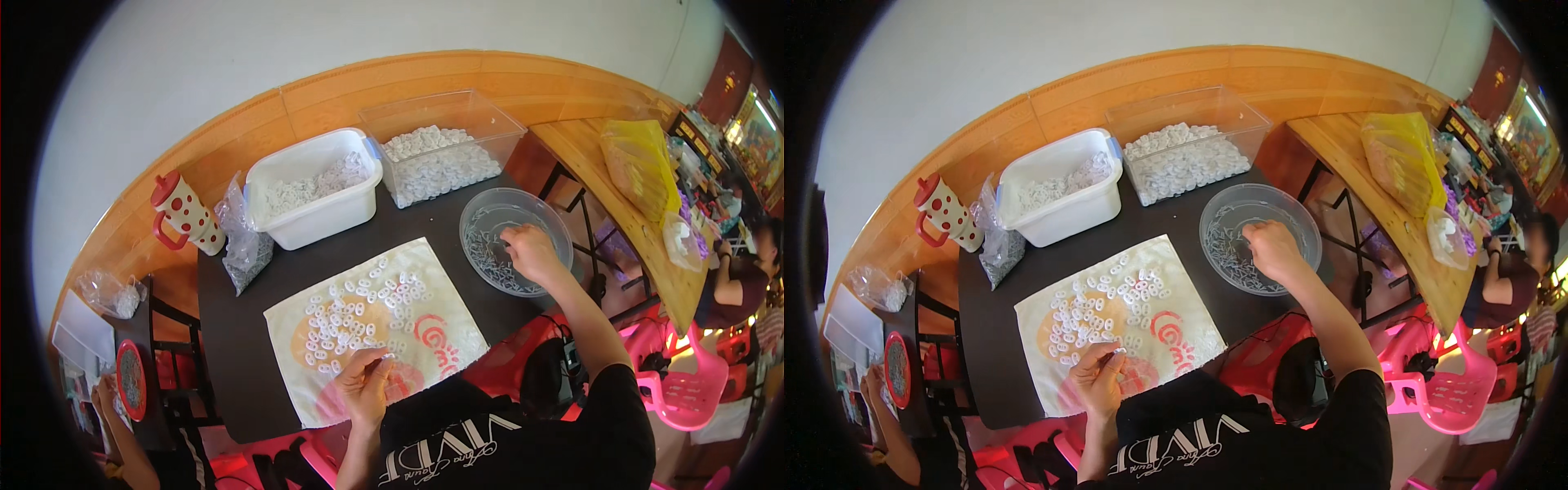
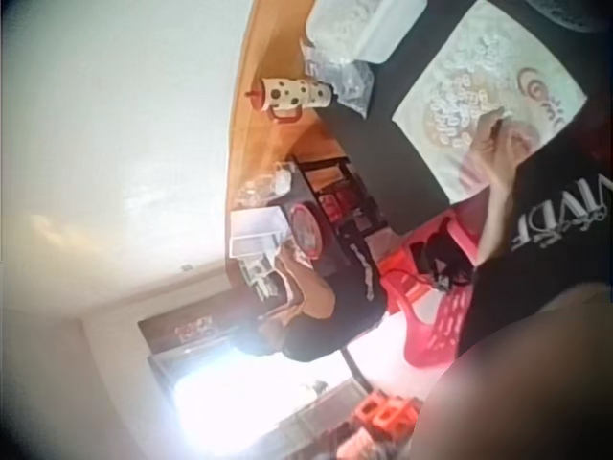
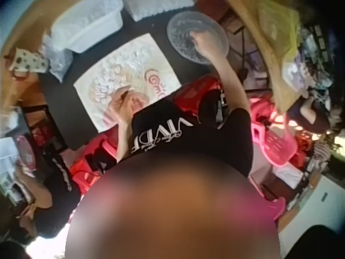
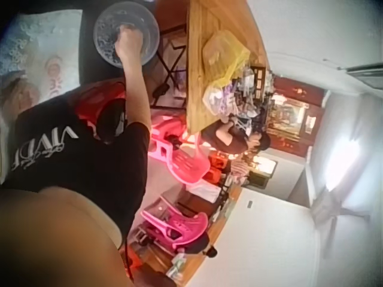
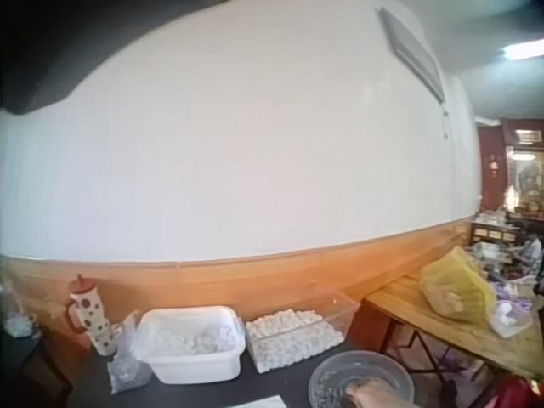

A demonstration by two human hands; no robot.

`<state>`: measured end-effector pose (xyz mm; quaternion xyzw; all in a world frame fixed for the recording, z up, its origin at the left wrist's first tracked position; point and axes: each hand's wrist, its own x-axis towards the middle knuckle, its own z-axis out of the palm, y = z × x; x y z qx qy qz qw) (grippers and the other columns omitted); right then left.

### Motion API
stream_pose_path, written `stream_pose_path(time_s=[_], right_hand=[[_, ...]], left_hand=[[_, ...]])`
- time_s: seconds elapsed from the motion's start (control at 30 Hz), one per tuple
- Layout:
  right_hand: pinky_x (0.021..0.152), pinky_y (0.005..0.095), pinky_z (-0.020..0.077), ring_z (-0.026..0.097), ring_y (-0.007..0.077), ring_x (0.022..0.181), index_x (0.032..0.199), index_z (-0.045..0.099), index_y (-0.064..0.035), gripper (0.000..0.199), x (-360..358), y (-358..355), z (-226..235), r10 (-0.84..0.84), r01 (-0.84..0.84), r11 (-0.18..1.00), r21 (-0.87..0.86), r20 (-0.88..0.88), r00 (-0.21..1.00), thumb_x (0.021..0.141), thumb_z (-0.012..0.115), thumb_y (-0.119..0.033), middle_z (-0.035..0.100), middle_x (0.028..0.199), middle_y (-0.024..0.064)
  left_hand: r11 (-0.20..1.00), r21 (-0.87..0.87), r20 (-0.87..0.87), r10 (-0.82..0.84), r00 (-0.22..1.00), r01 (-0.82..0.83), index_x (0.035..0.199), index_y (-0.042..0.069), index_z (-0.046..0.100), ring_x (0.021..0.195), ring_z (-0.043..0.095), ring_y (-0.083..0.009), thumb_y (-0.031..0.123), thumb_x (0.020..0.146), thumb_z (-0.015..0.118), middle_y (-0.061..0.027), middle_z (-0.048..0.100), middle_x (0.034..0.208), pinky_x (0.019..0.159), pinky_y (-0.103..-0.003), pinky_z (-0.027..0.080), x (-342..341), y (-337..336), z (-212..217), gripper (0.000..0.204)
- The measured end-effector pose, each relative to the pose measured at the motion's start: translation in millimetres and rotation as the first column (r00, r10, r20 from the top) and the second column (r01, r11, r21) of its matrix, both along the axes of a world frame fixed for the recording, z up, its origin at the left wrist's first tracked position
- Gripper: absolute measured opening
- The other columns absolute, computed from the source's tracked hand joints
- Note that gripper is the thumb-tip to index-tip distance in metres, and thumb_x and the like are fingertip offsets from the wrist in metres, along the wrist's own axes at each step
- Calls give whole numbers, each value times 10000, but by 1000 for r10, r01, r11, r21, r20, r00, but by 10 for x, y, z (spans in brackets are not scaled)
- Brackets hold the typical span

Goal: Sorting small white plastic ring-shaped components from containers on a workstation table.

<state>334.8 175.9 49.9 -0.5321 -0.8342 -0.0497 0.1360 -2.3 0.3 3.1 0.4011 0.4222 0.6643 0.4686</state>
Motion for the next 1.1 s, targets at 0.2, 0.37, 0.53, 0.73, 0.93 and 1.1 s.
stream_pose_path(time_s=[0.2, 0.37, 0.53, 0.73, 0.93, 1.1], right_hand=[[787, 450, 510, 650, 356, 859, 827, 625, -15, 160, -102, 77, -44, -13, -15, 996, 88, 306, 952, 673, 655, 13, 662, 862, 178], [804, 400, 511, 655, 304, 846, 878, 628, -4, 178, -34, 35, 15, 34, -39, 995, 92, 63, 997, 727, 586, 82, 648, 857, 143], [710, 234, 470, 591, 102, 777, 906, 635, 4, 109, -712, -425, 227, 117, -385, 911, -151, -798, 592, 833, 634, 84, 625, 859, 40], [712, 250, 462, 600, 133, 801, 909, 630, 23, 104, -1640, -839, 48, 128, -743, 620, -250, -903, 411, 838, 639, 98, 621, 880, 67], [703, 289, 465, 595, 206, 781, 949, 609, 3, 122, -1746, -841, 105, 262, -765, 602, -229, -848, 460, 862, 608, 88, 588, 871, 97], [694, 347, 472, 592, 285, 783, 948, 613, -13, 107, -1748, -837, 132, 353, -745, 633, -208, -779, 518, 857, 625, 41, 580, 870, 115]], left_hand=[[997, -65, -18, 28, 999, -29, 1077, -36, 699, 698, 609, -106, -115, 865, 651, -71, 655, 906, 617, -215, 465, -9, 14, -21, 231], [997, -69, 56, -24, 998, 28, 1110, -17, 695, 720, 608, -84, -79, 886, 669, -48, 663, 920, 633, -206, 470, 13, -5, 20, 234], [998, -63, 71, -17, 997, 22, 1137, -10, 686, 753, 613, -78, -97, 894, 655, -41, 665, 919, 648, -209, 487, 30, -22, -51, 260], [997, -59, 98, -41, 994, 47, 1209, -11, 654, 824, 641, -97, -117, 902, 628, -46, 665, 943, 726, -219, 522, 28, -29, -30, 325], [997, 35, 94, -78, 993, 75, 1317, -5, 587, 892, 650, -110, -125, 908, 611, -55, 658, 994, 779, -232, 538, 23, -34, -52, 426], [995, 29, 111, -100, 989, 98, 1330, -6, 577, 911, 638, -102, -130, 904, 614, -58, 655, 1004, 792, -229, 534, 18, -44, -45, 444]])
